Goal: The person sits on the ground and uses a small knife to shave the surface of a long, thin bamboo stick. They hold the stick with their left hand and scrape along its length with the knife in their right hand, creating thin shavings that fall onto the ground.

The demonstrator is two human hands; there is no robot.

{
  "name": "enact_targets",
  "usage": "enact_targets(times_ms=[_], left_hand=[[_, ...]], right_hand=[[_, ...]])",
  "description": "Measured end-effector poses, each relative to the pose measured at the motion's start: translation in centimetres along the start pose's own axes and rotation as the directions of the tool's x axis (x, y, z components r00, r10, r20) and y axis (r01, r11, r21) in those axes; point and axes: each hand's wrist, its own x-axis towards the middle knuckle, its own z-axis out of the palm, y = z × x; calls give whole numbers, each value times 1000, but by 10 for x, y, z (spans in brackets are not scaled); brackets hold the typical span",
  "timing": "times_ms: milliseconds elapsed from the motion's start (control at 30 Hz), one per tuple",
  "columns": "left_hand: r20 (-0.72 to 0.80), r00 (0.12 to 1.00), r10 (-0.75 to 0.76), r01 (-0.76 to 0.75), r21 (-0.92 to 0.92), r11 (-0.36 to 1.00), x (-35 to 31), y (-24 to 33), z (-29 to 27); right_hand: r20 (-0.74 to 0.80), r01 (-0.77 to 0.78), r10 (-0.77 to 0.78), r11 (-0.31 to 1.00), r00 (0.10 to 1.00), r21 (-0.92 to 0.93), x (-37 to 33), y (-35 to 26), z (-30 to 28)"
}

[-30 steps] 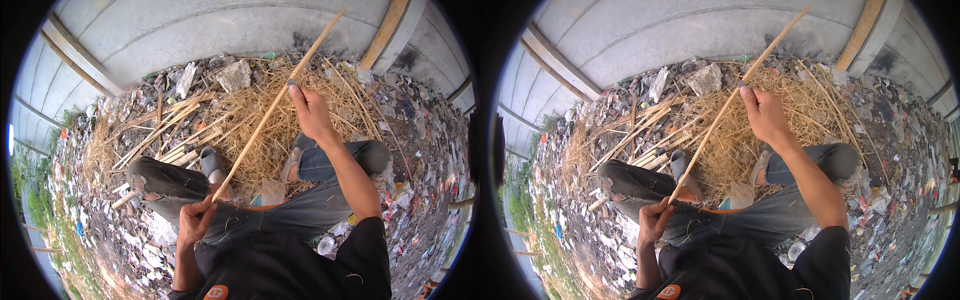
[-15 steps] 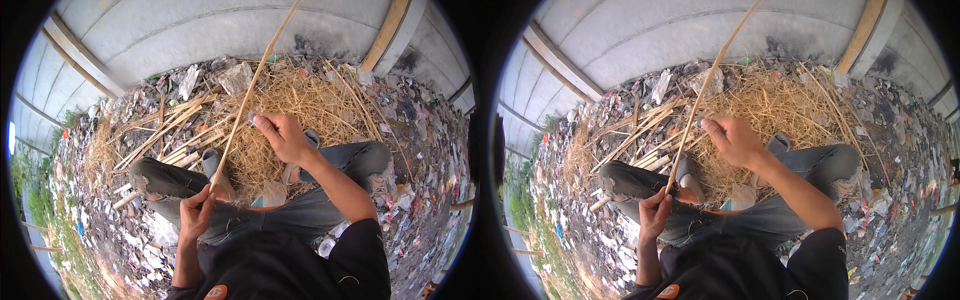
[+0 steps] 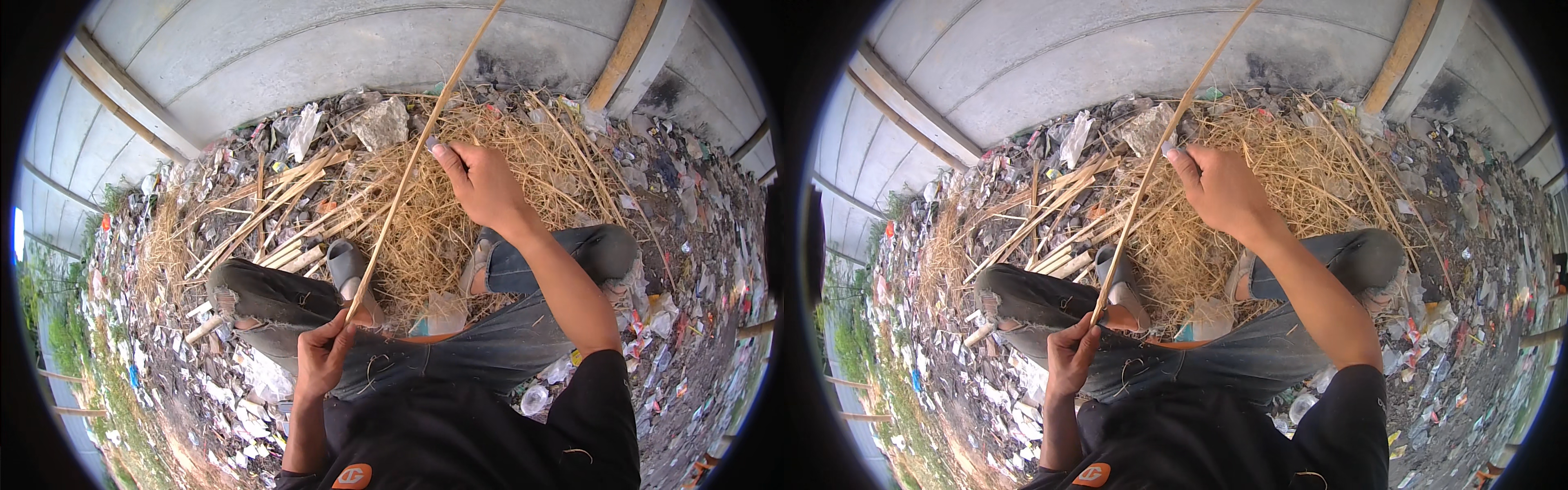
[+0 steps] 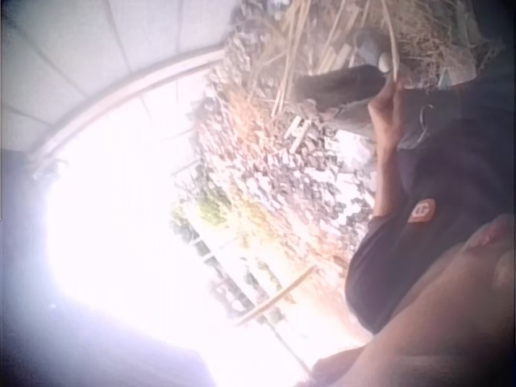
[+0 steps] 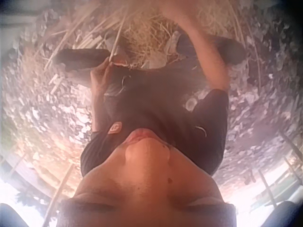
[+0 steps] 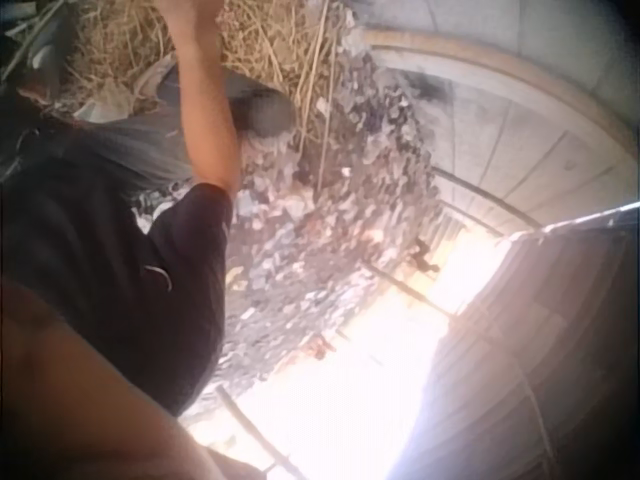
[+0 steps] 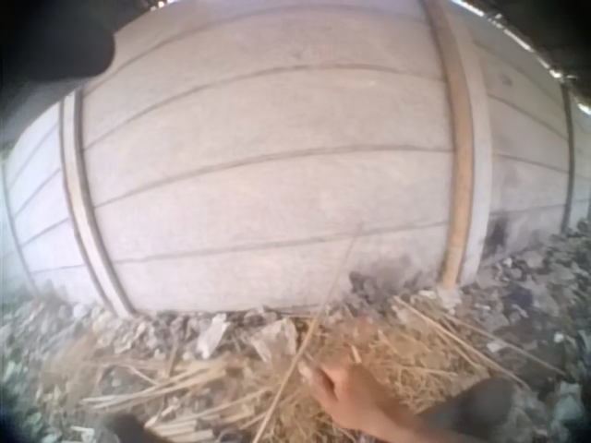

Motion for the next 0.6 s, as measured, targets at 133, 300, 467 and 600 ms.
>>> enact_targets(times_ms=[133, 300, 467, 600], left_hand=[[32, 999, -13, 10, 79, 997, 4, 10, 6], [4, 1000, -14, 14, 48, 999, 16, 12, 19], [16, 1000, -19, 19, 6, 1000, 11, 9, 11], [26, 998, -54, 55, -56, 997, 14, 14, 10]], right_hand=[[42, -22, 20, 998, 999, 53, -10, -5, 13], [18, 325, -325, 945, 946, -40, -50, -16, 68], [-25, 117, -117, 993, 993, 1, -9, -4, 21], [-8, 169, -170, 984, 985, -57, -23, 6, 42]])
